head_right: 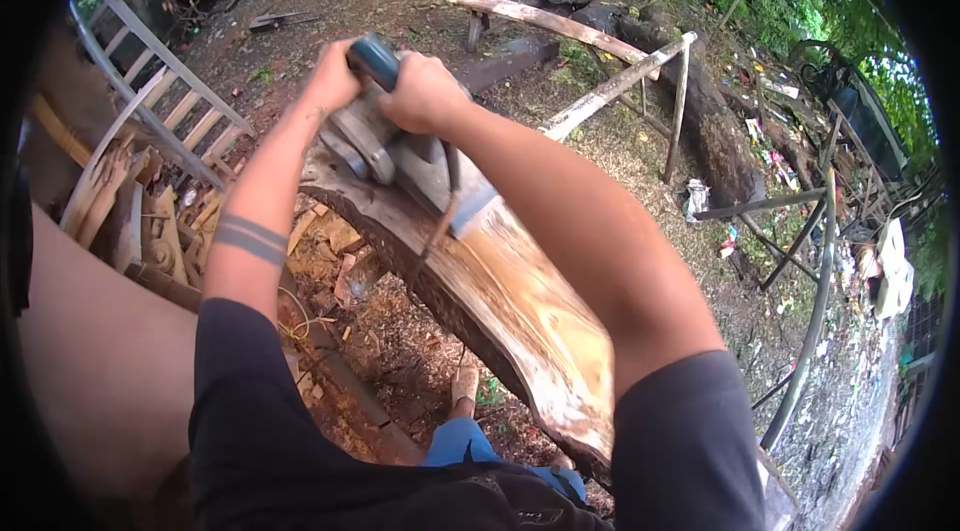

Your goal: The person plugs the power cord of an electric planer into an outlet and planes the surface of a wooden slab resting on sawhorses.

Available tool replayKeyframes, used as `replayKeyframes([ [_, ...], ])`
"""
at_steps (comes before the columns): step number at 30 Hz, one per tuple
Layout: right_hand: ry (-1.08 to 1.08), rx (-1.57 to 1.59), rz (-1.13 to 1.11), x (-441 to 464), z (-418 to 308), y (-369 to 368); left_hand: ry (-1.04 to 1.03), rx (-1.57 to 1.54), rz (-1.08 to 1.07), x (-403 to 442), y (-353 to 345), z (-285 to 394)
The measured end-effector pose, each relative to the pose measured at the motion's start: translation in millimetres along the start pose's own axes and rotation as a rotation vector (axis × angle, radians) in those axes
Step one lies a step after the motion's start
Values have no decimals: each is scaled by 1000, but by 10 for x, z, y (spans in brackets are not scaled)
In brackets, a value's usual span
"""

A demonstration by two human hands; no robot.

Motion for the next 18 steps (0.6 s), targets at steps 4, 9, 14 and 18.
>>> replayKeyframes([
  [4,24,31,-36,-1126,196,462,-73,-43,112,-732,-299,957],
  [9,-8,-14,12,-2985,526,1177,-170,-128,-22,-1784,-602,2810],
  [14,-29,-28,-6,-5064,790,1984,-158,-119,-148,-2933,-1070,4567],
  [18,-225,46,-27,-6482,941,2597,-387,-188,-178,-3648,-1464,5739],
])
Point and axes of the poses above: each hand's wrist, its own x-axis towards the middle knuckle, its own y-axis out of the back of the hand, z = x × y, the point moved 1 cm from there along x, towards the middle knuckle, and after that the axes turned 2 degrees about y, right-handed, at the moved point
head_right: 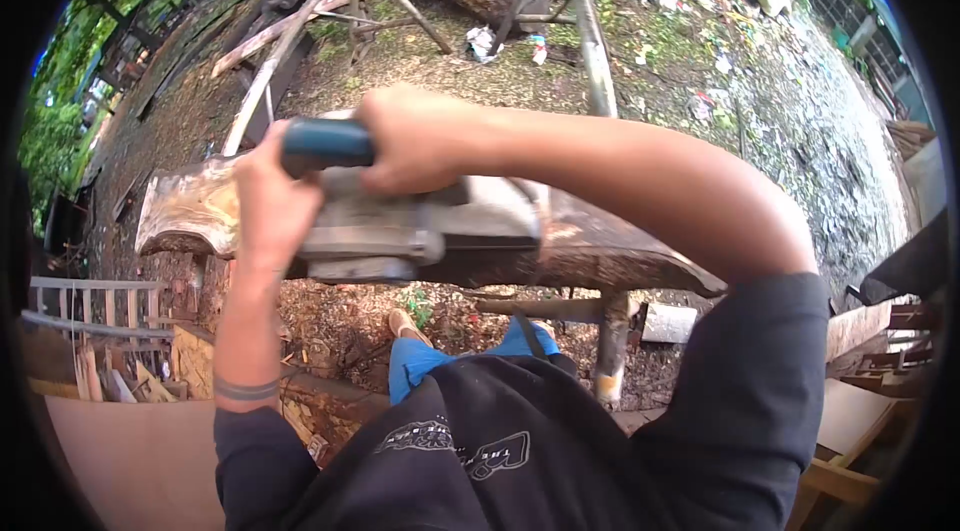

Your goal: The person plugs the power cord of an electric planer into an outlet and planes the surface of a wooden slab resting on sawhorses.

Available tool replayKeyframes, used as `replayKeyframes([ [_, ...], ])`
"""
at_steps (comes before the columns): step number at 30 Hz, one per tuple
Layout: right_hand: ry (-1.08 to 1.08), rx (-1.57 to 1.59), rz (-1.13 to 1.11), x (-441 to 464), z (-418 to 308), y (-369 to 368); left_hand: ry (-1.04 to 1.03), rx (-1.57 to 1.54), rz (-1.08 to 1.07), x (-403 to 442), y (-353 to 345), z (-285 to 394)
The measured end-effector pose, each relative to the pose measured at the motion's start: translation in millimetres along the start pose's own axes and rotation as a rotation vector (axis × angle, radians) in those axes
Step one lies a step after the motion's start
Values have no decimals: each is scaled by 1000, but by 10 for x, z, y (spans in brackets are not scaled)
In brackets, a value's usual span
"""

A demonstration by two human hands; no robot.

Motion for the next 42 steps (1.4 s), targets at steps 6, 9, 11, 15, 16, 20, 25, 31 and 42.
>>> replayKeyframes([
  [6,-311,127,75,-1647,354,620,-259,-188,-151,-64,-1004,1325],
  [9,-429,-25,202,-2078,383,740,-324,-90,-186,-93,-1186,1823],
  [11,-644,-152,264,-2128,304,747,-312,-129,-95,-113,-1348,1942],
  [15,-700,-203,339,-1822,277,568,-208,-132,-62,-74,-1252,1652],
  [16,-742,-262,363,-1655,208,483,-181,-145,-46,-66,-1158,1473],
  [20,-576,-210,246,-714,-96,194,-68,-165,3,26,-711,615],
  [25,-391,-153,121,732,-532,-260,-5,-103,82,141,98,-729],
  [31,-171,3,-76,2625,-1191,-959,54,-31,115,329,1116,-2623],
  [42,511,121,-59,5474,-2083,-2320,263,158,271,451,2749,-5357],
])
Point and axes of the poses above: each hand's wrist, its own x-axis towards the middle knuckle, its own y-axis out of the back of the hand, z = x × y, the point moved 1 cm from there along x, towards the middle knuckle, and after that the axes turned 2 degrees about y, right-handed, at the moved point
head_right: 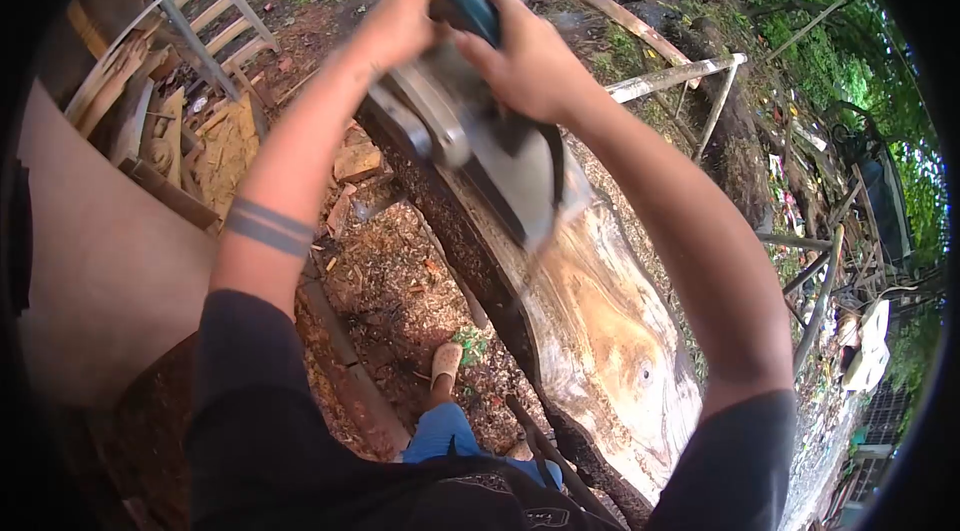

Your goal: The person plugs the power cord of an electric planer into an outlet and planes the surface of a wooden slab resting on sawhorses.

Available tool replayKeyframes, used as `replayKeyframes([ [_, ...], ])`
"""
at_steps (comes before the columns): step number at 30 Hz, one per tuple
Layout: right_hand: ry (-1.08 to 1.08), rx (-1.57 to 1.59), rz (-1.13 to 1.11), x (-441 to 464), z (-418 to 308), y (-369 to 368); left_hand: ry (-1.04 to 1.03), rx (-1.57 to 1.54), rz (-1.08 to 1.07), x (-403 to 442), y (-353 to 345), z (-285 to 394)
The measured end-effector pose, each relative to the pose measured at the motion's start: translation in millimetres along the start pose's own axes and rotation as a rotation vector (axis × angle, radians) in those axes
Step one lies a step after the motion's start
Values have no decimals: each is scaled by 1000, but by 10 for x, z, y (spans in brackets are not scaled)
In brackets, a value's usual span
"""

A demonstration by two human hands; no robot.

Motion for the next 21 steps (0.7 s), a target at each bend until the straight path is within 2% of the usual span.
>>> replayKeyframes([
  [1,-94,9,-56,183,-37,-41,69,38,8,55,39,-183],
  [3,15,-105,101,535,83,-255,177,141,34,169,94,-528],
  [6,-72,16,-50,627,-31,-285,290,230,61,205,118,-616],
  [7,-66,3,-35,548,-41,-265,337,242,69,158,164,-519],
  [10,7,-18,17,20,-135,-204,375,276,18,-191,206,272],
  [12,51,-60,53,-483,-179,-48,294,203,-25,-418,119,704],
  [15,33,-74,36,-1676,-482,397,244,66,-115,-978,-154,1754],
  [17,-73,-62,-14,-2567,-722,766,216,-8,-146,-1345,-365,2553],
  [19,-47,-67,28,-3507,-830,1080,185,-37,-163,-1742,-653,3322],
  [20,-21,-67,49,-3983,-889,1256,67,-26,-163,-1924,-824,3692],
  [21,-47,-43,45,-4455,-978,1453,57,-94,-169,-2115,-931,4169],
])
Point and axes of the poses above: each hand's wrist, its own x-axis towards the middle knuckle, its own y-axis out of the back of the hand, z = x × y, the point moved 1 cm from there along x, towards the middle knuckle, and after that the axes turned 2 degrees about y, right-handed, at the moved point
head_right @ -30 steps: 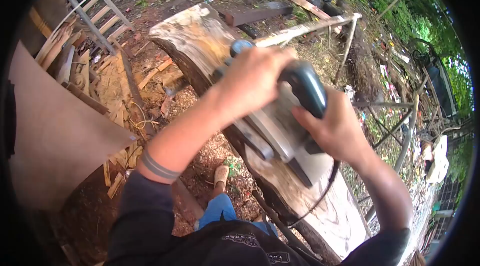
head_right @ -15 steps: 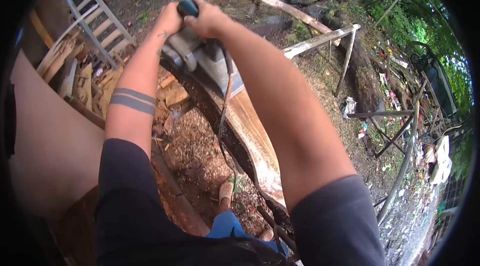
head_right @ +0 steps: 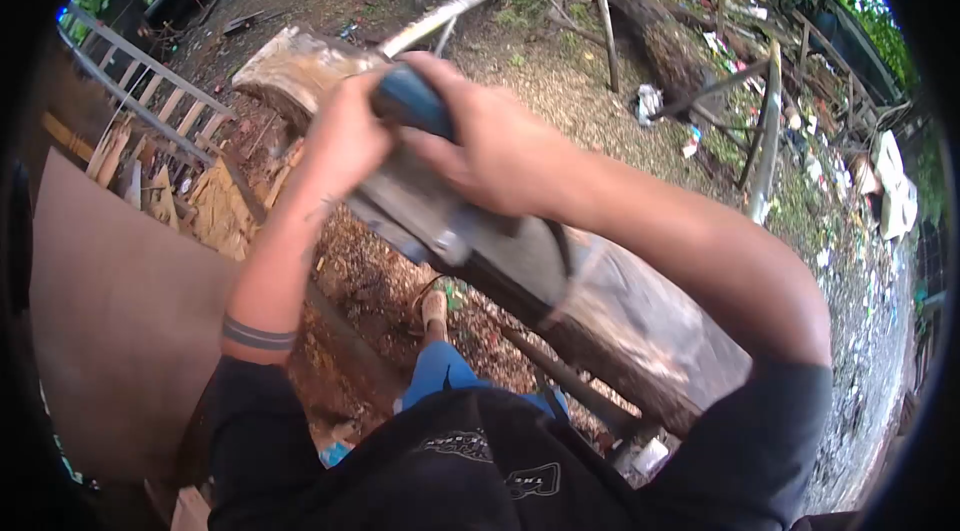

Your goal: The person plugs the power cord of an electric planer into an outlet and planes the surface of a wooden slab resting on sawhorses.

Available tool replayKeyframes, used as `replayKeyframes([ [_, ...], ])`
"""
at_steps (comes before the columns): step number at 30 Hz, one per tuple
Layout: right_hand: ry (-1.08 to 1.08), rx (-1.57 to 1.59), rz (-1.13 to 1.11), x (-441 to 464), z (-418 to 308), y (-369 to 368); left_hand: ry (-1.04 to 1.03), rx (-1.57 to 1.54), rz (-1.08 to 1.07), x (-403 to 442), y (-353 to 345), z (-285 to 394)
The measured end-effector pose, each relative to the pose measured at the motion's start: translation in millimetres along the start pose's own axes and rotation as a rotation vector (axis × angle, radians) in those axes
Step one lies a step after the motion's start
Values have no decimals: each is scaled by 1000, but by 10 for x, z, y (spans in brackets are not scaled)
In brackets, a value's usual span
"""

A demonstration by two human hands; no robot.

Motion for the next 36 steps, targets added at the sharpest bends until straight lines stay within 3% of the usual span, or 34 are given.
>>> replayKeyframes([
  [3,-110,42,42,-1281,-170,525,-43,29,-199,-439,-594,1003],
  [5,-311,53,31,-1969,-419,831,-200,-41,-214,-732,-908,1562],
  [7,-466,9,81,-2608,-536,1001,-394,41,-373,-949,-1157,2037],
  [8,-526,21,122,-2907,-570,1058,-446,79,-312,-1059,-1267,2229],
  [11,-620,-152,174,-3437,-602,1144,-697,212,-255,-1200,-1504,2461],
  [13,-605,-220,217,-3400,-571,1058,-635,128,-235,-1124,-1439,2325],
  [17,-507,-35,187,-2340,-469,714,-422,67,-150,-843,-1042,1585],
  [23,-107,-61,40,-92,-142,-16,-114,65,-82,-47,-139,-101],
  [25,-82,-21,-1,535,-6,-252,-54,84,-38,205,174,-636],
  [29,11,-81,24,1582,131,-708,-132,181,133,624,658,-1498],
  [36,93,-147,124,3243,338,-1516,136,210,186,1325,1339,-2895],
])
Point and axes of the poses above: each hand's wrist, its own x-axis towards the middle knuckle, its own y-axis out of the back of the hand, z = x × y, the point moved 1 cm from there along x, towards the middle knuckle, and after that the axes turned 2 degrees about y, right-handed, at the moved point
